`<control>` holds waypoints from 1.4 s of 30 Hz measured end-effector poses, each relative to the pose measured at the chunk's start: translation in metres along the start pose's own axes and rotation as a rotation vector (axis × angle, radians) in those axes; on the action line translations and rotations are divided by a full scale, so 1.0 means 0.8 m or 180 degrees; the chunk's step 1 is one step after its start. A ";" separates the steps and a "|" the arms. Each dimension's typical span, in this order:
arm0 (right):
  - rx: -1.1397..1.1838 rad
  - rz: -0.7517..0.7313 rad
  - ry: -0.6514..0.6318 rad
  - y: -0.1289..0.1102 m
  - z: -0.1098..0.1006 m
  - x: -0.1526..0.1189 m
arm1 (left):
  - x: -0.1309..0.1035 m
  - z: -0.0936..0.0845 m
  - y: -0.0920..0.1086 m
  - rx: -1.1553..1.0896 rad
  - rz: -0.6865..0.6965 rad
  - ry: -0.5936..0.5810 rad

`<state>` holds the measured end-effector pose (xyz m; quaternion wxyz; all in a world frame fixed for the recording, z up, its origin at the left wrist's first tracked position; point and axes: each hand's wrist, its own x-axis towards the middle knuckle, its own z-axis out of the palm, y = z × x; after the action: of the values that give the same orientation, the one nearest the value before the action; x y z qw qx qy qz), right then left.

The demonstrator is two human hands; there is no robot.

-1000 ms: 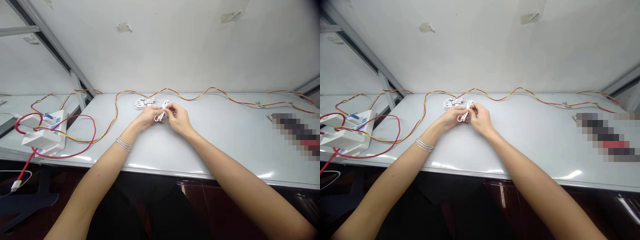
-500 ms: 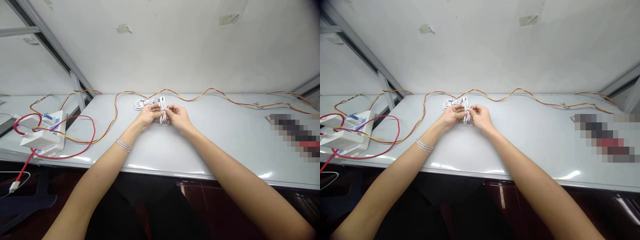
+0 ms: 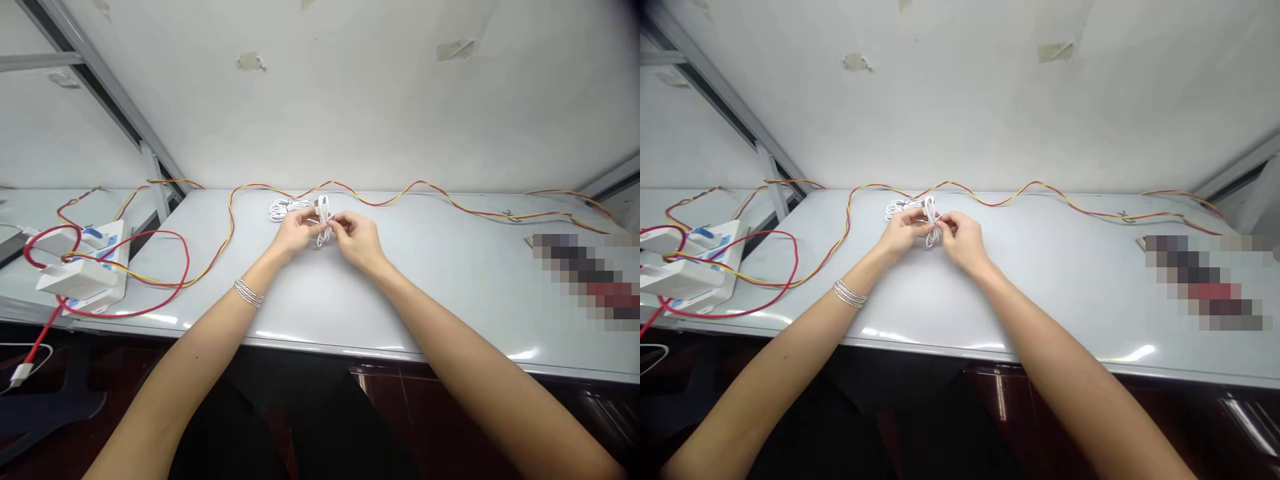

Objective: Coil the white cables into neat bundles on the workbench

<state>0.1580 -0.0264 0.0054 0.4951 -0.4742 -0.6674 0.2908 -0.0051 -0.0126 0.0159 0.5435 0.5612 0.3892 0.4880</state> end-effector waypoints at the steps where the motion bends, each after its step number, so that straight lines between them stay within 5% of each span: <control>1: -0.0142 -0.0135 0.0011 0.000 -0.001 -0.001 | -0.001 0.001 0.001 0.0037 0.0051 0.0014; 12: -0.0587 -0.0503 -0.0071 -0.007 -0.007 -0.002 | -0.002 0.000 0.005 0.0412 0.0282 -0.0035; 22: 0.0907 0.1273 -0.0489 -0.016 -0.008 0.002 | -0.004 0.001 0.007 0.1352 0.0895 0.0175; 26: 0.1329 0.1593 -0.0587 -0.023 -0.010 0.002 | -0.004 0.000 0.008 0.1335 0.0923 0.0324; 31: 0.1002 0.1250 -0.0379 -0.021 -0.007 0.001 | 0.000 -0.003 0.004 0.0423 0.0645 -0.0012; 35: 0.0681 0.0869 -0.0196 -0.013 -0.003 0.000 | 0.001 -0.002 0.008 -0.0039 0.0152 0.0198; 42: 0.0173 0.0175 -0.0194 -0.001 0.000 -0.001 | -0.002 -0.005 0.013 -0.0022 -0.0721 -0.0254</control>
<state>0.1580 -0.0279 0.0060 0.4791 -0.4697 -0.6608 0.3366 -0.0102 -0.0142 0.0260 0.6121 0.5308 0.4265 0.4021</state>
